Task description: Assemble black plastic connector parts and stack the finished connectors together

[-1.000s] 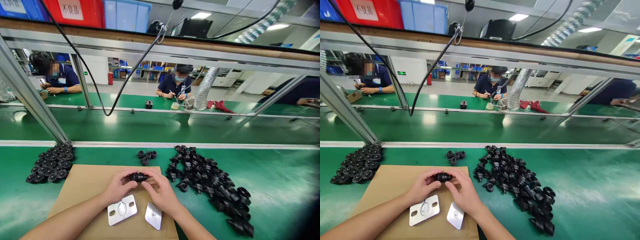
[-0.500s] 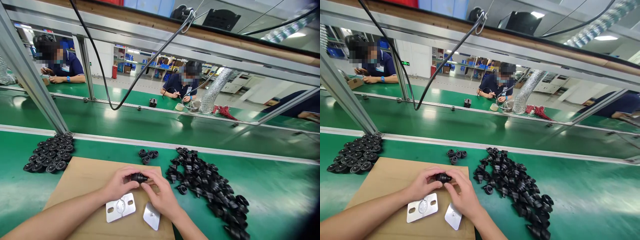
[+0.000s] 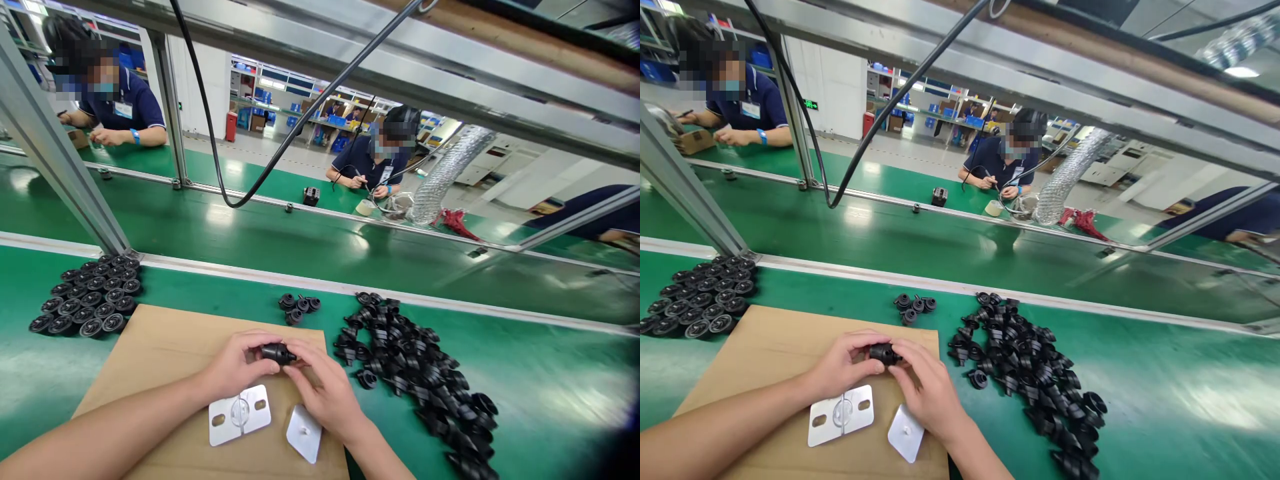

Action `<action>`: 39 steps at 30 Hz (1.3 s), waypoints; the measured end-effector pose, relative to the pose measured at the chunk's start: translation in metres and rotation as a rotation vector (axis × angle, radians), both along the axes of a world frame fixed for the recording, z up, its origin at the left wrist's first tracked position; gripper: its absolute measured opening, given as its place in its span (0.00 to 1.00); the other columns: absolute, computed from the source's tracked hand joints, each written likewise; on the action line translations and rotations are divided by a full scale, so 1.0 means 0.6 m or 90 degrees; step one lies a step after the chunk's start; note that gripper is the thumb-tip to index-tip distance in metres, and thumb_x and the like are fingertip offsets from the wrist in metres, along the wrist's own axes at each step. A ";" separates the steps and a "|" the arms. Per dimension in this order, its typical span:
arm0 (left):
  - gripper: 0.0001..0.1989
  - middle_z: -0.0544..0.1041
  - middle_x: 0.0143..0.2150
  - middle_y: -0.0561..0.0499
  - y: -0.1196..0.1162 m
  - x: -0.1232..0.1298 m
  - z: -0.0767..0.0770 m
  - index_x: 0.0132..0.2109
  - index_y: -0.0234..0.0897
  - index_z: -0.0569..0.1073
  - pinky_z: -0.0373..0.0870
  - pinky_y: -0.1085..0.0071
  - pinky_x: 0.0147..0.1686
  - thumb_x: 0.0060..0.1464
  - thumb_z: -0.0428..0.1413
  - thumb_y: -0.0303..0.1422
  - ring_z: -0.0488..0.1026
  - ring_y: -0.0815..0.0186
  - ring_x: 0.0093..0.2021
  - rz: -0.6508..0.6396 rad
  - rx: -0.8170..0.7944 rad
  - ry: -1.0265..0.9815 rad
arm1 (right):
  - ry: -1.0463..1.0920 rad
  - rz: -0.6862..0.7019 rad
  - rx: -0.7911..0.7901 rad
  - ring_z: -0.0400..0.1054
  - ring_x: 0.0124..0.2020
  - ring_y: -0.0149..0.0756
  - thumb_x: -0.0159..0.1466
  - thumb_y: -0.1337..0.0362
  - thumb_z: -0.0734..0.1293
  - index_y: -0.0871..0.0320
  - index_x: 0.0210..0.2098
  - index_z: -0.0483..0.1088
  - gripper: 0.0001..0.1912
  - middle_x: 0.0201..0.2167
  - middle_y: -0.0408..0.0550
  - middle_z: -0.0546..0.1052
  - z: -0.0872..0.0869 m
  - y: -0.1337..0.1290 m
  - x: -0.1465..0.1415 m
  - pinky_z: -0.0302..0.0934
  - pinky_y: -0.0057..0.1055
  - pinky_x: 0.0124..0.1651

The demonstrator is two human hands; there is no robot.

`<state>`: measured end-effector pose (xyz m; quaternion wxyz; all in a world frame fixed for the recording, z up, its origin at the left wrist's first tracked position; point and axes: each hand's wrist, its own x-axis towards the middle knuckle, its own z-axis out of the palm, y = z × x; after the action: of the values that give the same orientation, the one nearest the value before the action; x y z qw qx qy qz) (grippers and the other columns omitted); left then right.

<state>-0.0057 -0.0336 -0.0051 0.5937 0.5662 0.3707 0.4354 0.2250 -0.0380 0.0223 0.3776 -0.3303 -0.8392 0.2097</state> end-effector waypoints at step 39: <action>0.27 0.84 0.53 0.45 -0.002 -0.002 -0.001 0.59 0.43 0.82 0.75 0.59 0.54 0.52 0.74 0.36 0.78 0.56 0.50 0.032 0.072 0.014 | -0.017 -0.098 -0.213 0.66 0.23 0.33 0.74 0.57 0.67 0.56 0.41 0.76 0.10 0.27 0.42 0.75 0.000 -0.007 -0.009 0.59 0.29 0.25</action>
<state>-0.0071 -0.0351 -0.0057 0.5453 0.5940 0.3659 0.4647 0.2198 -0.0423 0.0226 0.3213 -0.4548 -0.7695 0.3127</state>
